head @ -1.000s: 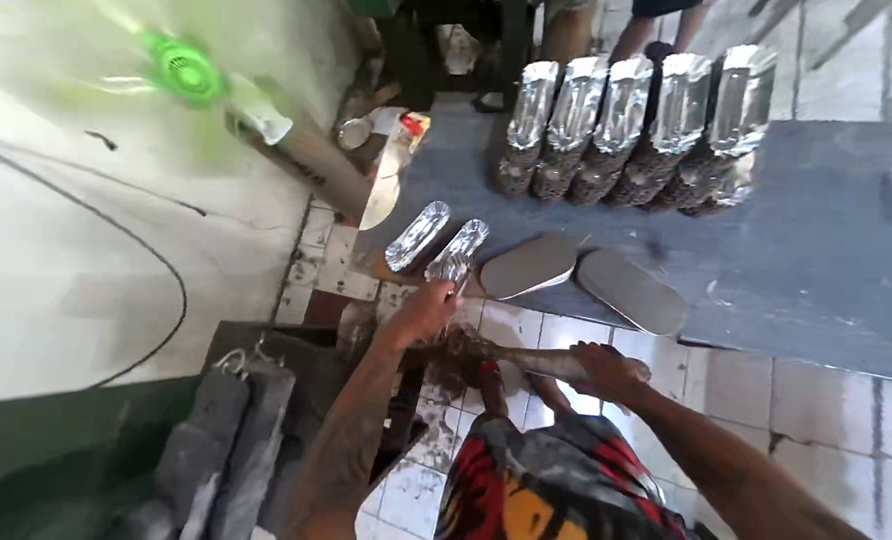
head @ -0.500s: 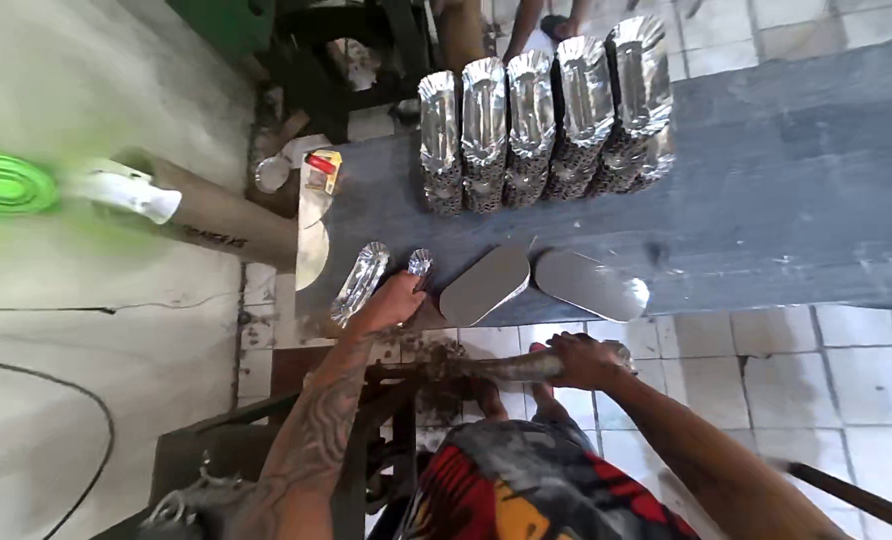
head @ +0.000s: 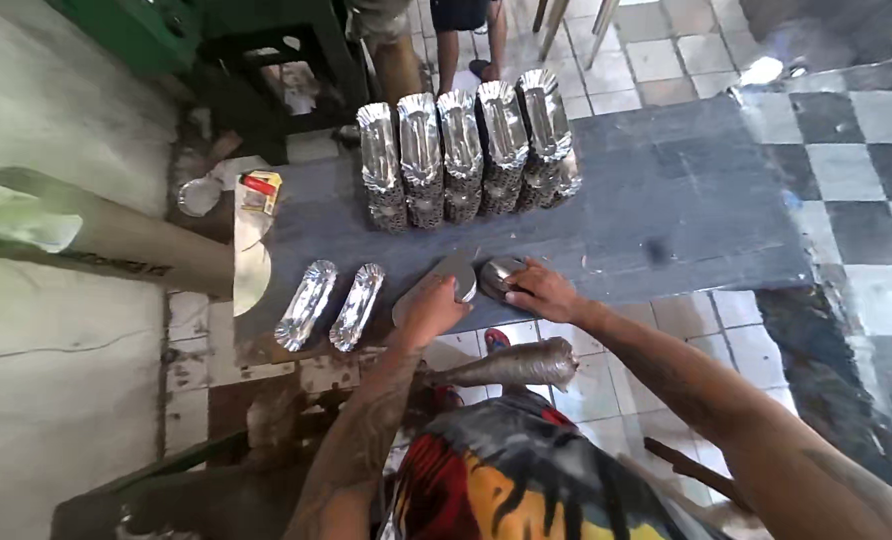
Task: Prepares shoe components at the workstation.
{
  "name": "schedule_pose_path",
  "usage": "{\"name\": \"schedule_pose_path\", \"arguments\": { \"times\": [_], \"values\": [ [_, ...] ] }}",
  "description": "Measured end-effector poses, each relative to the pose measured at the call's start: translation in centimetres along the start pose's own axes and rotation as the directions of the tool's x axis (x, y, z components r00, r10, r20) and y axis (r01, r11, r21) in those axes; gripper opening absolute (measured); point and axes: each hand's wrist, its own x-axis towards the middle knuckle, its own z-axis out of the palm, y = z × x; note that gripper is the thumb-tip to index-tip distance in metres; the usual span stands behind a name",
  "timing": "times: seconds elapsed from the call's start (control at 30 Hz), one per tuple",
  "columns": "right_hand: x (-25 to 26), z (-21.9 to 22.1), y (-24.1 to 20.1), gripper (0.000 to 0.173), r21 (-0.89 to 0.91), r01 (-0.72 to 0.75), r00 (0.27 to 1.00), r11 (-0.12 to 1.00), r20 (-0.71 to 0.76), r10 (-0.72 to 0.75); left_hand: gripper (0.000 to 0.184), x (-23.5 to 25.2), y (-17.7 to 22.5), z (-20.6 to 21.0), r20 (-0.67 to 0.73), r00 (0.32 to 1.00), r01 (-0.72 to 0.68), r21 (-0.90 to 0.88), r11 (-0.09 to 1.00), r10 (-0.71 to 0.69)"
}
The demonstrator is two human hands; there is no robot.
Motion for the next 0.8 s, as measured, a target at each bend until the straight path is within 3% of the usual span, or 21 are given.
{"name": "schedule_pose_path", "arguments": {
  "times": [0.1, 0.17, 0.33, 0.43, 0.53, 0.57, 0.6, 0.63, 0.67, 0.7, 0.73, 0.8],
  "values": [
    [0.4, -1.0, 0.5, 0.044, 0.116, -0.028, 0.998, 0.993, 0.067, 0.020, 0.044, 1.7, -1.9, -0.8, 0.142, 0.987, -0.069, -0.087, 0.994, 0.081],
    [0.1, -1.1, 0.5, 0.044, 0.142, -0.030, 0.997, 0.989, 0.078, 0.019, 0.043, 3.2, -3.1, -2.0, 0.301, 0.938, -0.112, -0.214, 0.970, 0.175],
    [-0.3, 0.4, 0.8, 0.028, 0.107, 0.066, 0.993, 0.992, -0.104, -0.054, 0.034, 4.2, -3.5, -3.5, 0.428, 0.869, -0.114, -0.316, 0.942, 0.249],
    [-0.5, 1.1, 0.5, 0.024, -0.025, 0.058, 0.994, 0.998, -0.095, -0.060, 0.043, 2.4, -3.8, -2.5, 0.288, 0.935, -0.128, -0.275, 0.953, 0.208],
    [-0.6, -0.2, -2.8, 0.029, -0.210, 0.035, 0.998, 0.977, -0.052, -0.047, 0.045, -1.5, -1.1, -2.4, 0.080, 0.992, -0.095, -0.084, 0.992, 0.101],
    [-0.3, -1.2, -5.0, 0.030, -0.146, 0.001, 0.997, 0.989, -0.083, -0.013, 0.041, -3.2, 0.2, -3.2, 0.010, 0.997, -0.080, -0.136, 0.987, 0.082],
    [0.1, -2.0, -7.6, 0.029, 0.025, -0.044, 0.991, 0.999, -0.127, 0.047, 0.036, -5.3, 0.9, -3.9, -0.090, 0.994, -0.082, -0.299, 0.951, 0.057],
    [0.5, -2.4, -10.4, 0.029, 0.287, -0.101, 0.979, 0.953, -0.142, 0.146, 0.031, -7.6, 1.2, -4.2, -0.176, 0.984, -0.082, -0.538, 0.839, -0.017],
    [0.9, -2.2, -13.2, 0.030, 0.574, -0.158, 0.957, 0.804, -0.113, 0.269, 0.026, -9.6, 1.2, -4.0, -0.223, 0.967, -0.095, -0.758, 0.645, -0.120],
    [1.6, -1.4, -15.7, 0.029, 0.791, -0.183, 0.923, 0.585, -0.067, 0.380, 0.021, -11.1, 1.2, -3.8, -0.217, 0.950, -0.110, -0.907, 0.407, -0.227],
    [2.4, -0.3, -17.9, 0.029, 0.906, -0.185, 0.890, 0.380, -0.010, 0.456, 0.019, -12.3, 0.8, -3.4, -0.176, 0.944, -0.122, -0.972, 0.200, -0.280],
    [3.4, 2.3, -20.8, 0.031, 0.964, -0.205, 0.865, 0.171, 0.097, 0.492, 0.024, -14.1, -0.2, -2.1, -0.104, 0.929, -0.114, -0.993, -0.007, -0.356]
  ]
}}
